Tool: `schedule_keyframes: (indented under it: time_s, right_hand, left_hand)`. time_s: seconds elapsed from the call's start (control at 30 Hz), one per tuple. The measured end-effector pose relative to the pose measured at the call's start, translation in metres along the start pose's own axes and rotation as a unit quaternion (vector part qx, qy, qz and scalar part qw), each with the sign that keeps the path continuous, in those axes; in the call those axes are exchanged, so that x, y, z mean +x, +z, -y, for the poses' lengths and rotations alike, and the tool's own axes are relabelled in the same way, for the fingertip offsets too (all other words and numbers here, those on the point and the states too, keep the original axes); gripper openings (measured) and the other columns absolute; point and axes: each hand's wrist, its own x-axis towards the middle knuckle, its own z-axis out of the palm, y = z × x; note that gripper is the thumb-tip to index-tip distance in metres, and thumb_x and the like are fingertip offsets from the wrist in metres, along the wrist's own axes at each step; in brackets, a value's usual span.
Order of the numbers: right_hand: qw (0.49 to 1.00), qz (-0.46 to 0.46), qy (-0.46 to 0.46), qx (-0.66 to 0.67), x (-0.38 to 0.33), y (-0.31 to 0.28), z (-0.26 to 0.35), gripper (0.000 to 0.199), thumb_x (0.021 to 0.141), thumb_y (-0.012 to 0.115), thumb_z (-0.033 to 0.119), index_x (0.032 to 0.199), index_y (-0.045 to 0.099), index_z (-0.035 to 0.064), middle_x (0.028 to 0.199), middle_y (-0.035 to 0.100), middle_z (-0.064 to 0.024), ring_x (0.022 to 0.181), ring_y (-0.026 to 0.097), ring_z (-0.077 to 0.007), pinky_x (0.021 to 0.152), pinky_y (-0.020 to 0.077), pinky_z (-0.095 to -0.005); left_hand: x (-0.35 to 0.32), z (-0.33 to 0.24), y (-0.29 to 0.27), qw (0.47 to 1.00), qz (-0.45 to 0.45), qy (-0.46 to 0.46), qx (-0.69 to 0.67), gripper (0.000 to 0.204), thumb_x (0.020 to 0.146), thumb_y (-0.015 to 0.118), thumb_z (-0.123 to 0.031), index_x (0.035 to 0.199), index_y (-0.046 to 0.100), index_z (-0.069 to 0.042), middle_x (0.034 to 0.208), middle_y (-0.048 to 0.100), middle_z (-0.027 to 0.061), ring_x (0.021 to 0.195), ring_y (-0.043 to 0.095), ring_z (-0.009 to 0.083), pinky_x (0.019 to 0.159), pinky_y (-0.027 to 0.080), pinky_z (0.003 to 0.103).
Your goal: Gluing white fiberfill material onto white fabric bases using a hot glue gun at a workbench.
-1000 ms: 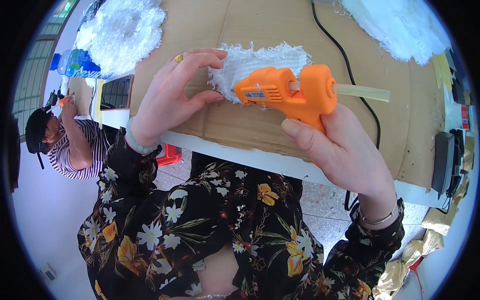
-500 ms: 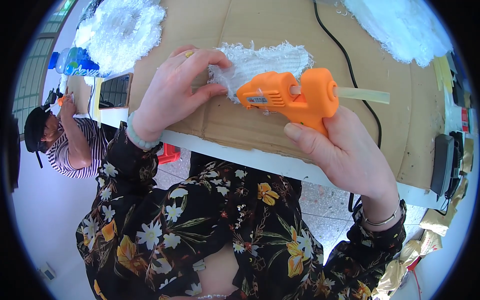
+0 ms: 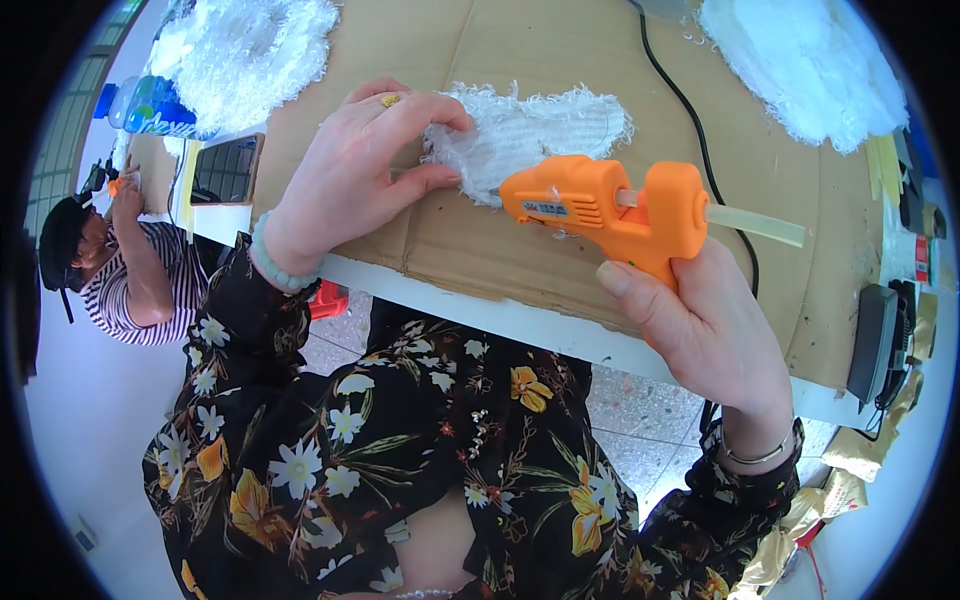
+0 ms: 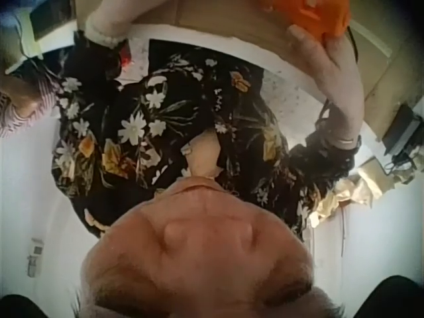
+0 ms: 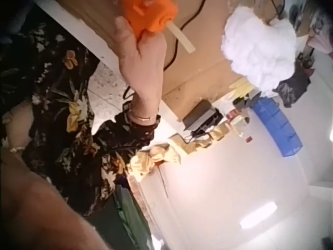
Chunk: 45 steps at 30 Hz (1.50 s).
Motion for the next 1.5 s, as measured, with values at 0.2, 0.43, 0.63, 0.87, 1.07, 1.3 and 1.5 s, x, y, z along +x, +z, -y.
schedule_keyframes:
  time_s: [0.2,0.43,0.63,0.87,1.07,1.3,1.5]
  right_hand:
    - [1.000,-0.019,-0.011,-0.008,-0.002,-0.002,-0.001,0.041,0.091,0.058,0.021,0.124,0.047,-0.0013,0.075,0.048,0.0000,0.066,0.044,-0.0095,0.061,0.0390,-0.0260]
    - [1.000,-0.020,-0.001,0.003,-0.004,-0.003,-0.002,0.044,0.091,0.058,0.018,0.128,0.042,-0.0010,0.078,0.049,0.0009,0.066,0.043,-0.0081,0.061,0.0392,-0.0247]
    - [0.998,0.027,0.038,-0.036,-0.005,-0.011,0.003,0.043,0.093,0.055,0.029,0.124,0.045,0.0007,0.088,0.055,-0.0027,0.078,0.052,-0.0106,0.070,0.0421,-0.0252]
    - [0.999,-0.032,-0.010,0.008,-0.001,0.001,0.002,0.033,0.091,0.057,0.020,0.116,0.049,-0.0008,0.075,0.048,0.0007,0.066,0.043,-0.0088,0.060,0.0388,-0.0253]
    - [0.997,0.045,0.024,-0.052,0.008,-0.002,0.008,0.041,0.094,0.053,0.023,0.127,0.043,0.0007,0.089,0.055,-0.0030,0.078,0.051,-0.0105,0.071,0.0423,-0.0258]
    - [1.000,-0.018,0.002,0.018,0.003,-0.002,-0.001,0.041,0.095,0.051,0.026,0.127,0.041,0.0014,0.093,0.055,-0.0056,0.080,0.053,-0.0125,0.073,0.0431,-0.0274]
    - [0.991,-0.087,-0.047,0.090,-0.017,-0.006,-0.013,0.038,0.096,0.049,0.029,0.120,0.048,-0.0009,0.095,0.055,-0.0076,0.080,0.055,-0.0156,0.072,0.0436,-0.0291]
  left_hand:
    - [-0.002,-0.001,-0.002,1.000,-0.002,0.001,0.000,0.038,0.072,0.074,-0.011,0.105,0.056,-0.012,0.080,0.064,0.0036,0.076,0.062,0.0227,0.090,0.044,0.040]
    - [-0.002,0.000,-0.001,1.000,-0.003,-0.002,-0.002,0.039,0.072,0.074,-0.011,0.106,0.055,-0.012,0.082,0.065,0.0032,0.077,0.062,0.0226,0.091,0.044,0.039]
    - [-0.002,0.002,0.001,1.000,-0.009,-0.003,-0.002,0.039,0.070,0.076,-0.014,0.105,0.059,-0.011,0.083,0.063,0.0048,0.077,0.061,0.0263,0.090,0.045,0.041]
    - [-0.002,0.000,0.001,1.000,-0.009,0.003,-0.002,0.040,0.070,0.076,-0.014,0.105,0.059,-0.010,0.085,0.064,0.0047,0.077,0.061,0.0258,0.091,0.044,0.041]
    - [-0.001,0.000,0.002,1.000,-0.016,0.008,-0.003,0.040,0.069,0.075,-0.013,0.105,0.059,-0.010,0.083,0.064,0.0047,0.076,0.062,0.0258,0.092,0.044,0.041]
    - [0.000,-0.001,-0.001,1.000,-0.005,0.013,0.006,0.037,0.071,0.073,-0.013,0.104,0.058,-0.012,0.080,0.064,0.0044,0.069,0.060,0.0246,0.090,0.043,0.040]
    - [-0.001,-0.015,-0.002,0.998,0.030,0.010,0.050,0.039,0.067,0.078,-0.023,0.099,0.060,-0.012,0.106,0.063,0.0023,0.077,0.061,0.0232,0.088,0.043,0.039]
